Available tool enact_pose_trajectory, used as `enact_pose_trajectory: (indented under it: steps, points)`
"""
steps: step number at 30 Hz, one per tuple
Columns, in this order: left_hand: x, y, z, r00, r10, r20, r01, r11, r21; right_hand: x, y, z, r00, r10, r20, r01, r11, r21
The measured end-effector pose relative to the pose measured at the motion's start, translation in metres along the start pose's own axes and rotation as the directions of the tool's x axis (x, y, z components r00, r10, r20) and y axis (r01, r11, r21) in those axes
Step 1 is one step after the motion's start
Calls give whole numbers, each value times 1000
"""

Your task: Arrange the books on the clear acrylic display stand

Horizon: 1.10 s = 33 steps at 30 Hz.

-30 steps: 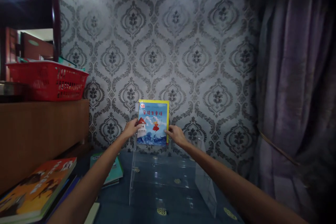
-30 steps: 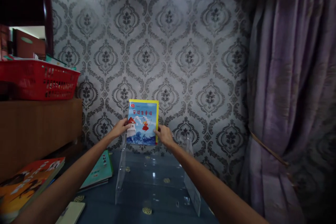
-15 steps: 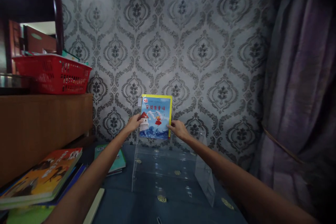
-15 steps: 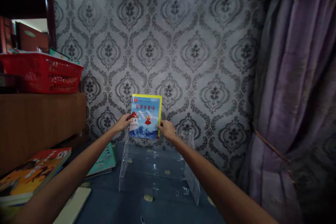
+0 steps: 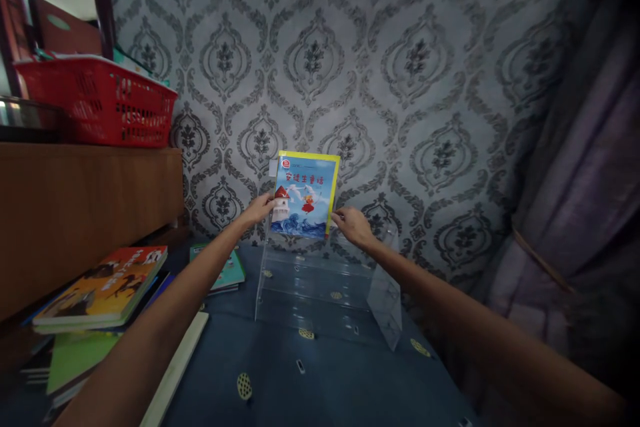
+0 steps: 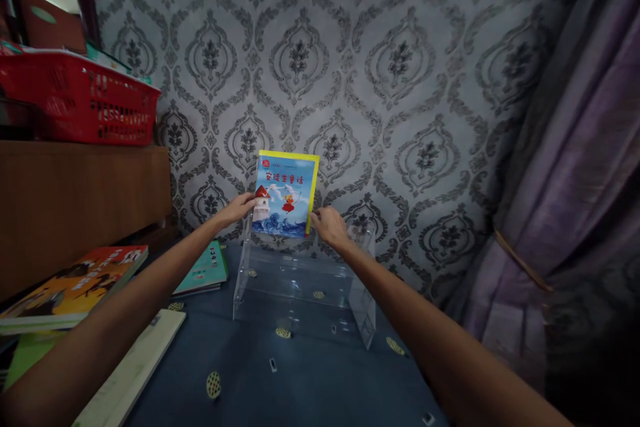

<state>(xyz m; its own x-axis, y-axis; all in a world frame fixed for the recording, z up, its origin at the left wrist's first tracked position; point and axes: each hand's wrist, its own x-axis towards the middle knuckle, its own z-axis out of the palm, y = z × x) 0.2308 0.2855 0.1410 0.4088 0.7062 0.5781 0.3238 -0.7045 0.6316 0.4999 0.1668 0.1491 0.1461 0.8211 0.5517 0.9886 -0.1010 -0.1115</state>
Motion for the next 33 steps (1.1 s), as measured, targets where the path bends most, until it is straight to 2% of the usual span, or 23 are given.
enact_pose_trajectory:
  steps: [6,8,10,13,15,17,18,21,24,27,30,33]
  points:
    - [-10,3,1,997,-62,-36,62,998,-9,-15,-1,-10,999,-26,-40,25,999,-37]
    - [-17,2,1,993,-83,-79,82,996,-18,-25,-1,-11,992,-60,-107,56,998,-39]
    - [-28,1,1,985,-111,-134,108,994,-28,-45,-2,-8,966,-154,-208,154,988,-18]
    - [-59,2,3,964,-156,-216,151,988,-43,-100,-6,10,891,-359,-279,391,918,64]
    - [-91,8,7,958,-154,-242,148,988,-41,-149,-9,29,853,-468,-231,504,853,133]
    - [-133,18,14,969,-96,-227,93,995,-26,-199,-9,51,831,-537,-149,557,808,193]
    - [-156,24,18,979,-56,-194,55,998,-14,-221,-8,63,834,-541,-108,550,807,216]
    - [-226,41,35,997,-1,-77,6,998,69,-270,-1,98,888,-459,8,445,864,234]
    - [-282,50,48,994,9,109,-37,966,257,-293,7,125,906,-405,124,371,900,229]
    - [-317,50,52,961,-35,274,-95,889,447,-302,12,138,911,-381,161,341,911,231]
    - [-339,45,49,950,-106,292,-91,806,585,-303,14,143,915,-372,154,329,912,245]
    - [-357,36,39,965,-165,203,-20,727,687,-304,21,150,912,-385,144,340,903,261]
